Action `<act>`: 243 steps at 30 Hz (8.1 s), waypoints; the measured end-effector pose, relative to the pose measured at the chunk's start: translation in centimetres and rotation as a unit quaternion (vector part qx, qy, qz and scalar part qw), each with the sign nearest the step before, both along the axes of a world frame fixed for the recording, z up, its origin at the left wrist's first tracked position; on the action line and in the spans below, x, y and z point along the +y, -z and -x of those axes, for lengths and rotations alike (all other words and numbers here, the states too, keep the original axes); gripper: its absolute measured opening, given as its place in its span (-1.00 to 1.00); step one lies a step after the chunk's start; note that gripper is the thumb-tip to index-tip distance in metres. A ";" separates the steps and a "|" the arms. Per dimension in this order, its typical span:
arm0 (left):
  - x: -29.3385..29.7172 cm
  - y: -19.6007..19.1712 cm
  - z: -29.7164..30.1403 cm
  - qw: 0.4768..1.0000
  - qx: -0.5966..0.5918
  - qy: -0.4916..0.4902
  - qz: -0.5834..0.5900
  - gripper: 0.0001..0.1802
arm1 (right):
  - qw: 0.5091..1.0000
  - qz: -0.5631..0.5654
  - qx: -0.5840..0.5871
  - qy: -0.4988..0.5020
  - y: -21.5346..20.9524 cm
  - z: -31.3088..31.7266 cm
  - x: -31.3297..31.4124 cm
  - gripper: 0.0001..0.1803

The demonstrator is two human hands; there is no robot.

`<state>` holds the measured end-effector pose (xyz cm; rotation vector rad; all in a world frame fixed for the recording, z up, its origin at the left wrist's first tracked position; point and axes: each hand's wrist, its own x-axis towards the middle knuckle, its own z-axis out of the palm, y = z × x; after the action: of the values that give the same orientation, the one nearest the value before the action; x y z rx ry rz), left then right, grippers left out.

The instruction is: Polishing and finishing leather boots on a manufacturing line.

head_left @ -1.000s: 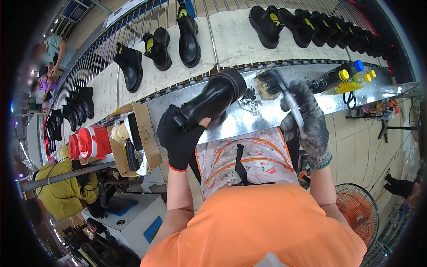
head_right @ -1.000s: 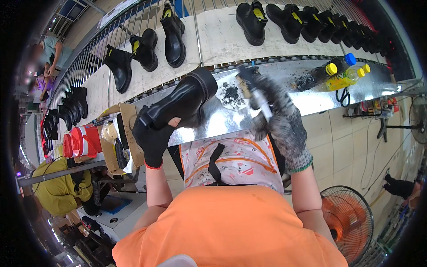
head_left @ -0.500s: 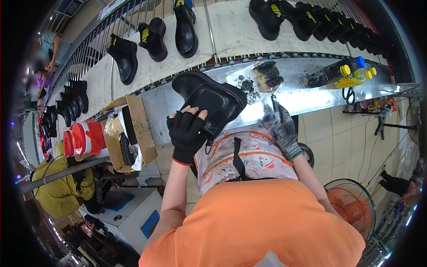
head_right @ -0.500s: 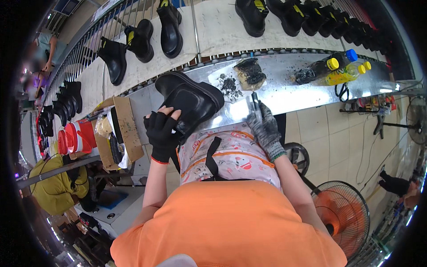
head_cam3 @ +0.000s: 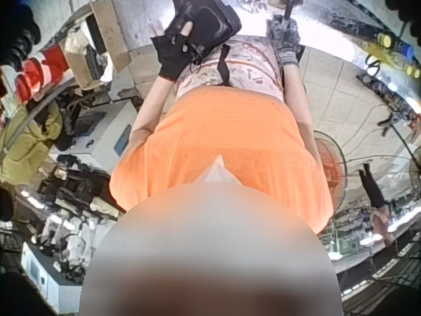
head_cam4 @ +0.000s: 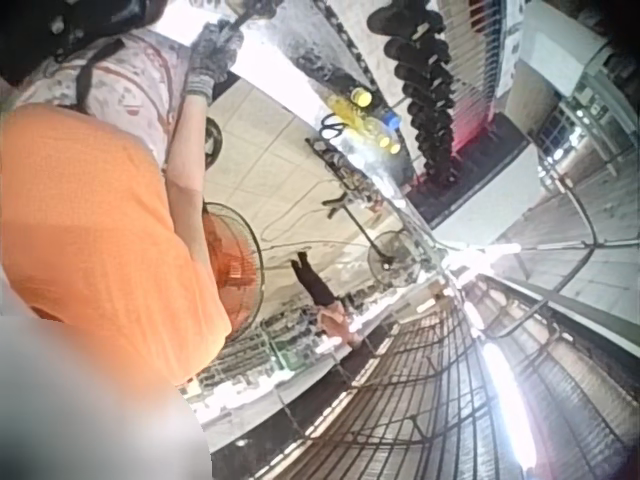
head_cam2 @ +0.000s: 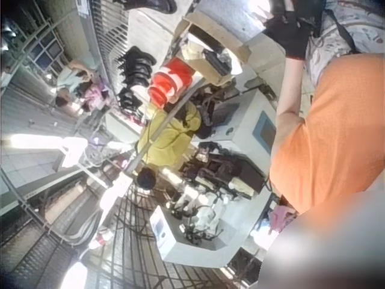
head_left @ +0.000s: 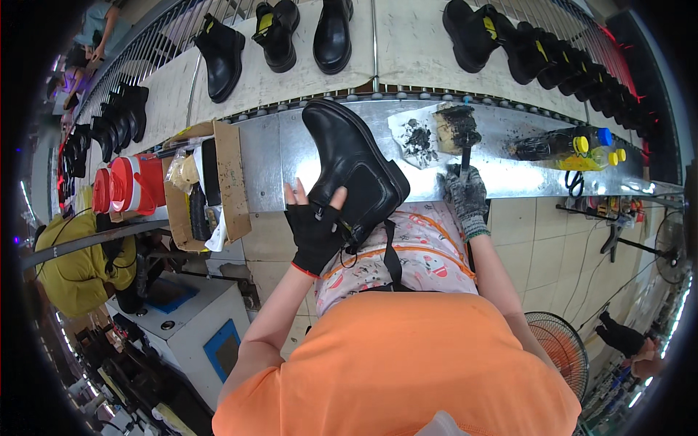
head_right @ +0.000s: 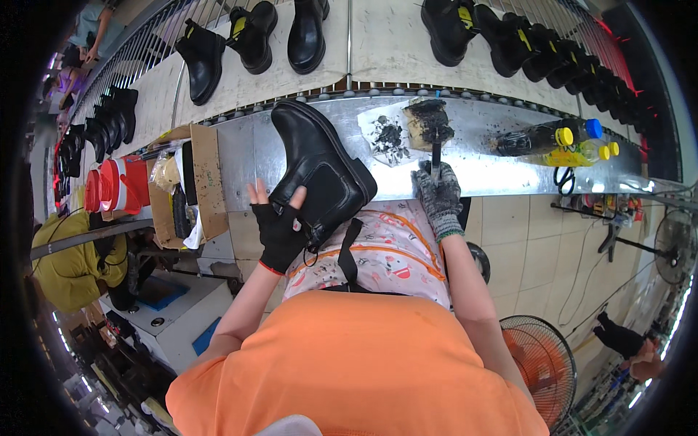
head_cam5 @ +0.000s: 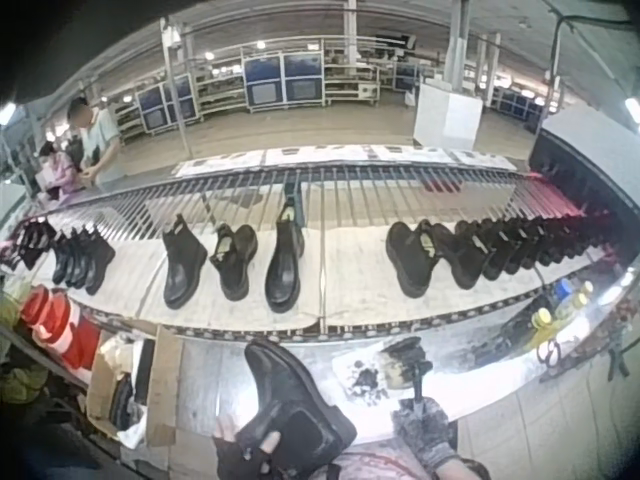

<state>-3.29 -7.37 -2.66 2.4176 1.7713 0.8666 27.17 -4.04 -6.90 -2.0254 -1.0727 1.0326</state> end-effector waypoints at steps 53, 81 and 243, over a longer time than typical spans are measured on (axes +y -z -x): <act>37.2 0.9 -18.8 0.913 -0.275 0.070 0.294 -0.18 | 0.938 -0.132 -0.292 -0.133 4.6 -0.8 -0.4 -0.44; 24.6 2.2 1.1 0.958 -0.138 -0.068 0.241 -0.19 | 0.961 -0.139 -0.221 -0.095 4.3 -0.7 0.0 -0.76; 27.3 4.6 7.0 0.590 -0.768 0.224 0.107 -0.33 | 0.843 0.058 0.524 -0.109 -0.3 1.5 4.1 0.03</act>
<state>-10.25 19.88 -7.28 0.8632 0.4258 1.6204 25.69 0.10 -6.62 -1.0552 -0.6141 2.0069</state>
